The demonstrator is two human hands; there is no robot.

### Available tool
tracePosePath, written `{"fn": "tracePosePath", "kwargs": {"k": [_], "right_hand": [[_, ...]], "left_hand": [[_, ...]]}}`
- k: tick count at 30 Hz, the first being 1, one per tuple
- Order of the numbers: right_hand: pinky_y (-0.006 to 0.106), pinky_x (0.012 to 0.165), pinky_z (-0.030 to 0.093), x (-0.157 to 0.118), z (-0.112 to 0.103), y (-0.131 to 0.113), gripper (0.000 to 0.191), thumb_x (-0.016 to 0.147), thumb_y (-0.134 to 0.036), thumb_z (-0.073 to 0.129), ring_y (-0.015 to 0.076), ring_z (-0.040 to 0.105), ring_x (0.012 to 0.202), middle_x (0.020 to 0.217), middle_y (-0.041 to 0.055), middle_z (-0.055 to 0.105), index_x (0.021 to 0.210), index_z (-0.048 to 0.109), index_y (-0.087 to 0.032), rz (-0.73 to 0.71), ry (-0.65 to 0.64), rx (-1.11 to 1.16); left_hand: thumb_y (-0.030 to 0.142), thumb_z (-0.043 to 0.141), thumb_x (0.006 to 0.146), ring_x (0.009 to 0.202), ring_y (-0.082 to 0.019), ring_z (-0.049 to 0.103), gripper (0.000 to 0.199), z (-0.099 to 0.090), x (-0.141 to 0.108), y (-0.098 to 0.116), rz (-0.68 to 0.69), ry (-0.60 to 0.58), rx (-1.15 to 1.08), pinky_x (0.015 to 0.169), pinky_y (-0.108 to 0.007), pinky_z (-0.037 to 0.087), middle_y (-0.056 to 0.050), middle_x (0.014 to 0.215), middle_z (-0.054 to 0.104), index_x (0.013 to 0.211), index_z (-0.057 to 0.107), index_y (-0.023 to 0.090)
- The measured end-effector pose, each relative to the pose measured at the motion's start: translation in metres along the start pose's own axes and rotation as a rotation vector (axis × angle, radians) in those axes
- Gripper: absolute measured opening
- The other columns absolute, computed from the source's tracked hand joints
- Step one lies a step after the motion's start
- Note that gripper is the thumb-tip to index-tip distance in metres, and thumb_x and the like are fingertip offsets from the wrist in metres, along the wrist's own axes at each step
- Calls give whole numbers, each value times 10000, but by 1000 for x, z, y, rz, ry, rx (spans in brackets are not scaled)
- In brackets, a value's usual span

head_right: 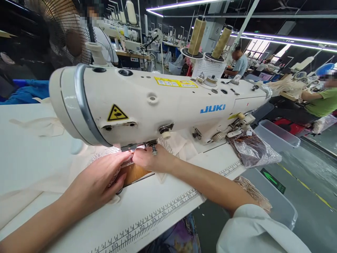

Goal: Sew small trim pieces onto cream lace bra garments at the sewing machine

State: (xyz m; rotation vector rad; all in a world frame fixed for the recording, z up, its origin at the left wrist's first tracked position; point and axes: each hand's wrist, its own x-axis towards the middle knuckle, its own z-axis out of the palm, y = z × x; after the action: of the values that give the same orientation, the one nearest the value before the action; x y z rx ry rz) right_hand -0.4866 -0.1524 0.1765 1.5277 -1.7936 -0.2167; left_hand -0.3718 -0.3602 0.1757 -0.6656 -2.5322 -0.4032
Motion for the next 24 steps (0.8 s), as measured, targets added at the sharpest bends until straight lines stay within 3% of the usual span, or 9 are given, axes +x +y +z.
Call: {"fn": "tracePosePath", "kwargs": {"k": [4, 9, 13, 24], "right_hand": [[265, 524, 361, 2, 1, -3, 262, 866, 24, 518, 115, 478, 661, 737, -26, 585, 782, 605, -208, 133, 41, -22], [250, 555, 383, 9, -10, 2, 276, 842, 34, 511, 111, 487, 658, 712, -35, 592, 745, 601, -209, 123, 23, -72], [241, 667, 424, 13, -13, 7, 267, 905, -2, 506, 112, 514, 722, 743, -42, 614, 803, 627, -217, 139, -108, 36], [259, 705, 400, 10, -7, 1, 289, 907, -2, 458, 129, 520, 744, 727, -18, 596, 822, 616, -228, 340, -146, 299]], "left_hand": [[209, 466, 962, 1189, -279, 651, 488, 1, 1, -1, 37, 27, 17, 970, -448, 566, -111, 1311, 681, 1449, 440, 185], [213, 470, 959, 1175, -291, 658, 462, 1, 2, 0, 49, 23, 29, 954, -461, 576, -131, 1313, 676, 1417, 478, 158], [226, 455, 968, 1155, -299, 664, 440, 1, 2, 1, 54, 17, 70, 934, -465, 587, -154, 1310, 671, 1394, 500, 124], [237, 483, 952, 1187, -320, 651, 484, 2, 2, 2, 35, 0, 70, 968, -477, 578, -150, 1340, 660, 1426, 513, 144]]}}
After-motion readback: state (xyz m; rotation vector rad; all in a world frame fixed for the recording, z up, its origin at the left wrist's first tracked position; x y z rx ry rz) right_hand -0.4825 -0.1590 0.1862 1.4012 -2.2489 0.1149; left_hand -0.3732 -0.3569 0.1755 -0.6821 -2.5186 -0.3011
